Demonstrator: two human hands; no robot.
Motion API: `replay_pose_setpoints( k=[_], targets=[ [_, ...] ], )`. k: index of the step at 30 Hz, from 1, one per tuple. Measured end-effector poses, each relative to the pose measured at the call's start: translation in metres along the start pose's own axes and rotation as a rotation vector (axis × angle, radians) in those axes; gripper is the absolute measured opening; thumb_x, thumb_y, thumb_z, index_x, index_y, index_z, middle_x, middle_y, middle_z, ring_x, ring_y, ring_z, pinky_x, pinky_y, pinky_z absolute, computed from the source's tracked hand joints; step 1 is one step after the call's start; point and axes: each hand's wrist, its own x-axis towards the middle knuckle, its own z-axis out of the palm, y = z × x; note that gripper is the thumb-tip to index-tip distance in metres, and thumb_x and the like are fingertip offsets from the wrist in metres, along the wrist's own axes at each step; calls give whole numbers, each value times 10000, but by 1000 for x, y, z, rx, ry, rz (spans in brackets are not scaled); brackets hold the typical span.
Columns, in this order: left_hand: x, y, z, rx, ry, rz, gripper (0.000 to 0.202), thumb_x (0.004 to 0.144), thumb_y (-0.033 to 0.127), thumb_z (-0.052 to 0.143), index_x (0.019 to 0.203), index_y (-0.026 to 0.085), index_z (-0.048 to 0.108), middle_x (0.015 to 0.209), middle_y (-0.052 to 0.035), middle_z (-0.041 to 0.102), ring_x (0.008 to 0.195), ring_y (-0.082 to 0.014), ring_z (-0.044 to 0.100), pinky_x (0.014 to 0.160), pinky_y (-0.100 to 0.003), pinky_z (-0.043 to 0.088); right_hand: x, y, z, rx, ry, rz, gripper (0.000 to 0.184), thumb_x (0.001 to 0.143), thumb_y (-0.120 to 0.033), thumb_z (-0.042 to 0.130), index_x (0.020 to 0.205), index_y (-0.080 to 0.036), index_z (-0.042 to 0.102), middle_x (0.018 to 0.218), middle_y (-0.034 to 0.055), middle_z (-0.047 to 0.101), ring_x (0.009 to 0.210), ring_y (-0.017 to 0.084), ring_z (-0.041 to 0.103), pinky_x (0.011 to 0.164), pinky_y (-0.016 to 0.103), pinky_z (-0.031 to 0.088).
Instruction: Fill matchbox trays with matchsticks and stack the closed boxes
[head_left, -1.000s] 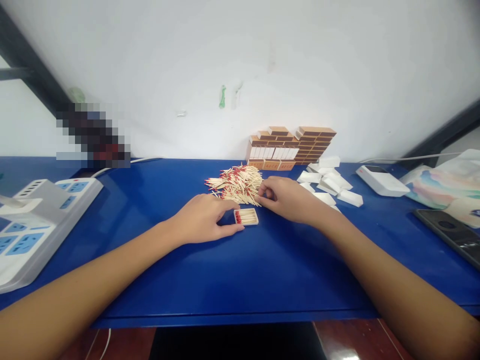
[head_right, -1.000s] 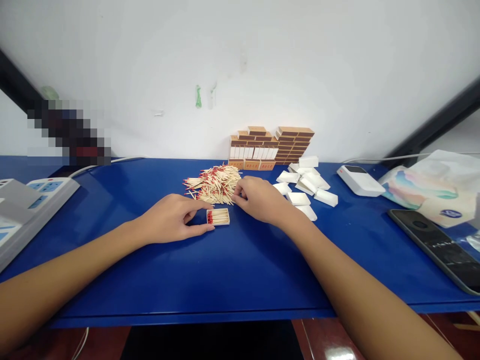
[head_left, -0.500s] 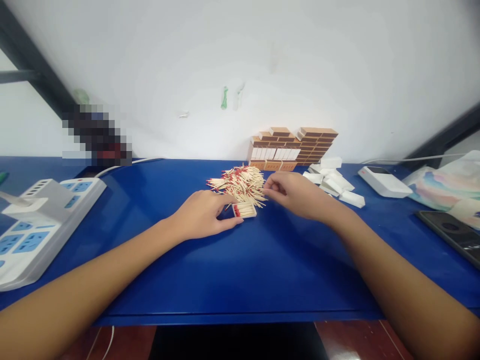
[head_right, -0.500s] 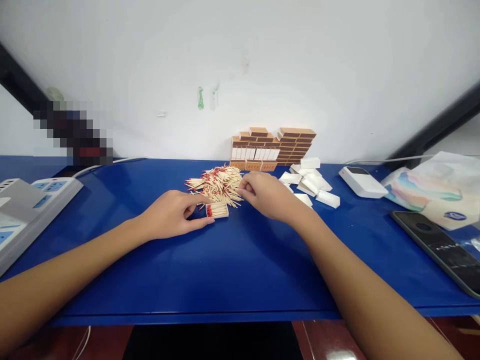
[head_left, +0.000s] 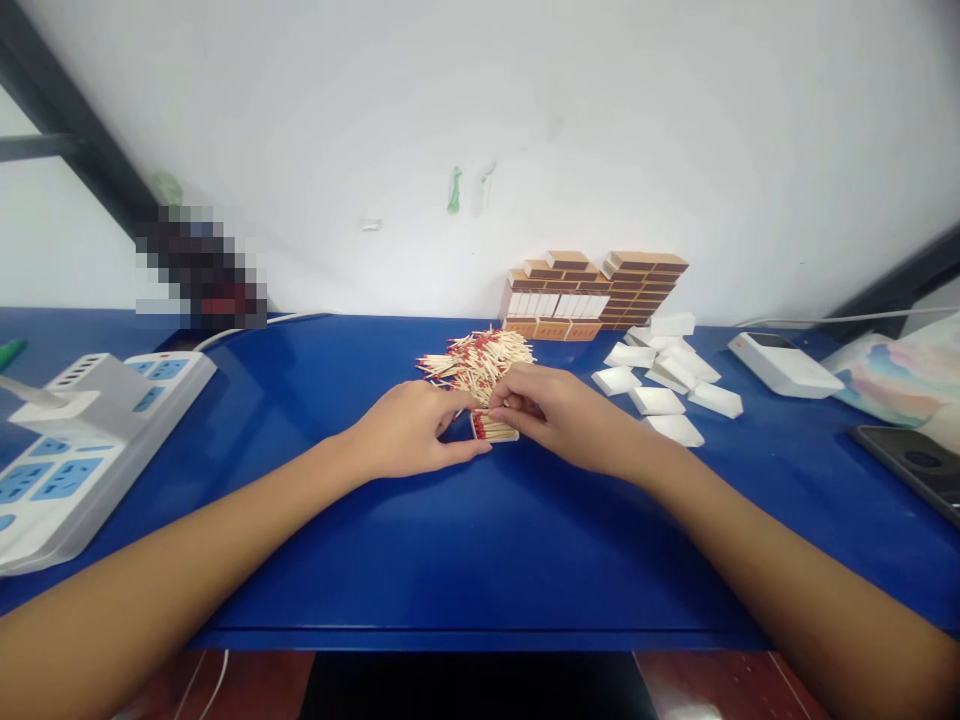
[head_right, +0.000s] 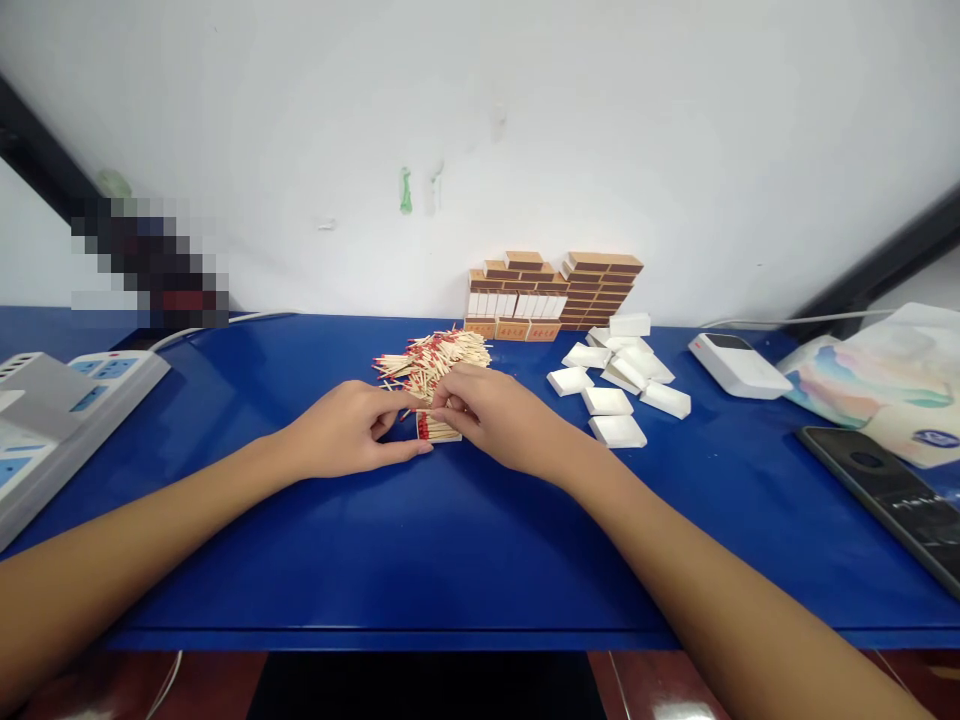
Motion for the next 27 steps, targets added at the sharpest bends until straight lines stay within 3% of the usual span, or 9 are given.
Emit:
replay_pose_setpoints(
  k=[9, 19, 27],
  targets=[
    [0, 1, -2, -21, -3, -25, 338, 902, 503, 716, 1038, 197, 768, 588, 53, 565, 512, -103, 479, 541, -260, 304, -1, 1, -7, 11, 61, 13, 94, 981, -217, 612, 909, -202, 670, 791, 4, 611, 710, 145, 514, 656, 287, 361],
    [1, -3, 0, -16, 24, 15, 362, 912, 513, 713, 1082, 201, 779, 587, 51, 576, 513, -99, 494, 545, -252, 308, -5, 1, -11, 20, -130, 9, 120, 969, -285, 646, 894, -210, 701, 746, -7, 619, 669, 136, 511, 619, 283, 352],
    [1, -3, -1, -11, 33, 25, 364, 912, 504, 716, 1089, 192, 779, 578, 57, 565, 505, -96, 487, 546, -250, 311, -5, 2, -14, 30, -119, 17, 125, 963, -307, 649, 932, -215, 727, 759, -1, 625, 673, 140, 516, 618, 289, 350]
  ],
)
